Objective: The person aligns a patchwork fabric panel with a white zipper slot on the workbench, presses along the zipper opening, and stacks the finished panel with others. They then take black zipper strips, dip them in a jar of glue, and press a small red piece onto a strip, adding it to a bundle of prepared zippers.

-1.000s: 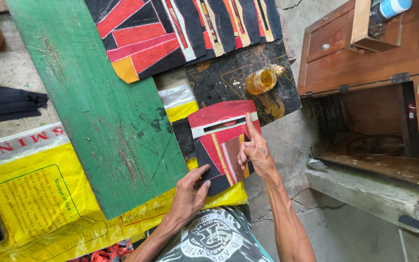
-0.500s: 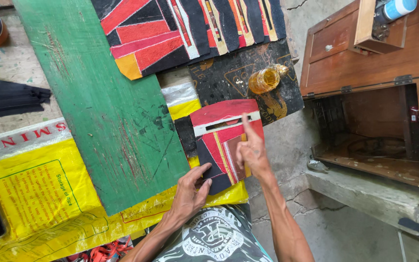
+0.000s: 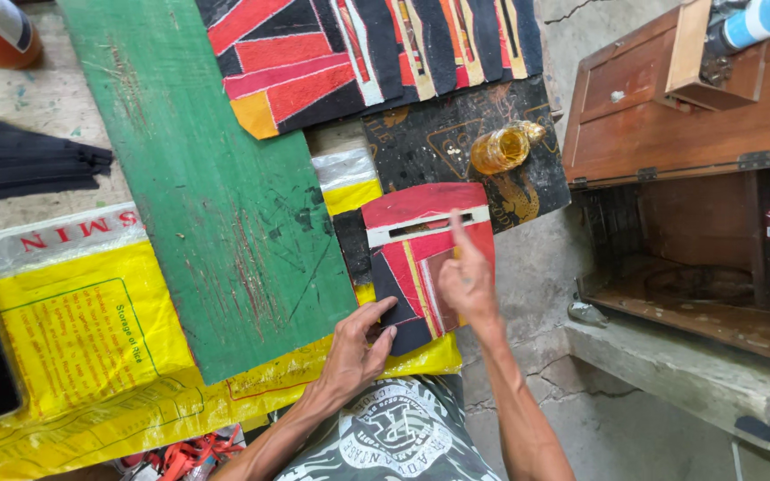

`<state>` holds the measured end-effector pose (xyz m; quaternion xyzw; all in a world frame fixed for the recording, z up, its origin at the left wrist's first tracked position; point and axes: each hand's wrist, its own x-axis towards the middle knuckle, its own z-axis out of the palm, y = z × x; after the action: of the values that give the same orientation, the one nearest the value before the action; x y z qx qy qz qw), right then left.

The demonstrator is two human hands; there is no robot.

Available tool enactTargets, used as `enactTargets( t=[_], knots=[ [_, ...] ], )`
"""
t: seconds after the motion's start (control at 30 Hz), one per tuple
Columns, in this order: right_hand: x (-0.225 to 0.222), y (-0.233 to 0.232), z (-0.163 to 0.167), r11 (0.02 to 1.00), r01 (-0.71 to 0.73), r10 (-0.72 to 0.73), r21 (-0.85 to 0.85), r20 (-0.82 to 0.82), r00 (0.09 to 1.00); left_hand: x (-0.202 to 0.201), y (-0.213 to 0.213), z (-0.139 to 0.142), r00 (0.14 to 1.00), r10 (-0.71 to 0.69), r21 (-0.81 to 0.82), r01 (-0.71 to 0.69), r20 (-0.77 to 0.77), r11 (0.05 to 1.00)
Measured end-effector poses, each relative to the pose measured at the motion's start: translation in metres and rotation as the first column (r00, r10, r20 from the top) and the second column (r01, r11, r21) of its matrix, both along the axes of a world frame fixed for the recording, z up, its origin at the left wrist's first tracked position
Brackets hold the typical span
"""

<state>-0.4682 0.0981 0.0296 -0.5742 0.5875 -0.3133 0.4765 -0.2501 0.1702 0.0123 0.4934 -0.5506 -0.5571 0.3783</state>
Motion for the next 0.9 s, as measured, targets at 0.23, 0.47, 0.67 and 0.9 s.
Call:
enactTargets(
  t=[0.23, 0.47, 0.67, 0.9],
  knots=[
    [0.053, 0.01, -0.002, 0.981, -0.187, 0.139, -0.059, -0.462, 0.876, -0.002, -0.001, 0.002, 1.0, -0.015, 0.081, 0.014, 0.012, 0.997],
    [0.016, -0.01, 0.013, 0.999, 0.008, -0.026, -0.043, -0.441, 0.897, 0.002, -0.002, 0.004, 1.0, -0.005, 0.064, 0.006, -0.006, 0.998],
    [0.065, 0.006, -0.001, 0.961, -0.268, 0.148, -0.063, -0.703, 0.696, 0.003, -0.002, 0.002, 1.0, -0.002, -0.021, 0.002, -0.01, 1.0],
    [0.06, 0.01, 0.01, 0.926, -0.352, 0.169, -0.134, -0.688, 0.706, 0.001, 0.0, -0.002, 1.0, 0.004, 0.079, -0.003, -0.012, 0.997]
  ],
)
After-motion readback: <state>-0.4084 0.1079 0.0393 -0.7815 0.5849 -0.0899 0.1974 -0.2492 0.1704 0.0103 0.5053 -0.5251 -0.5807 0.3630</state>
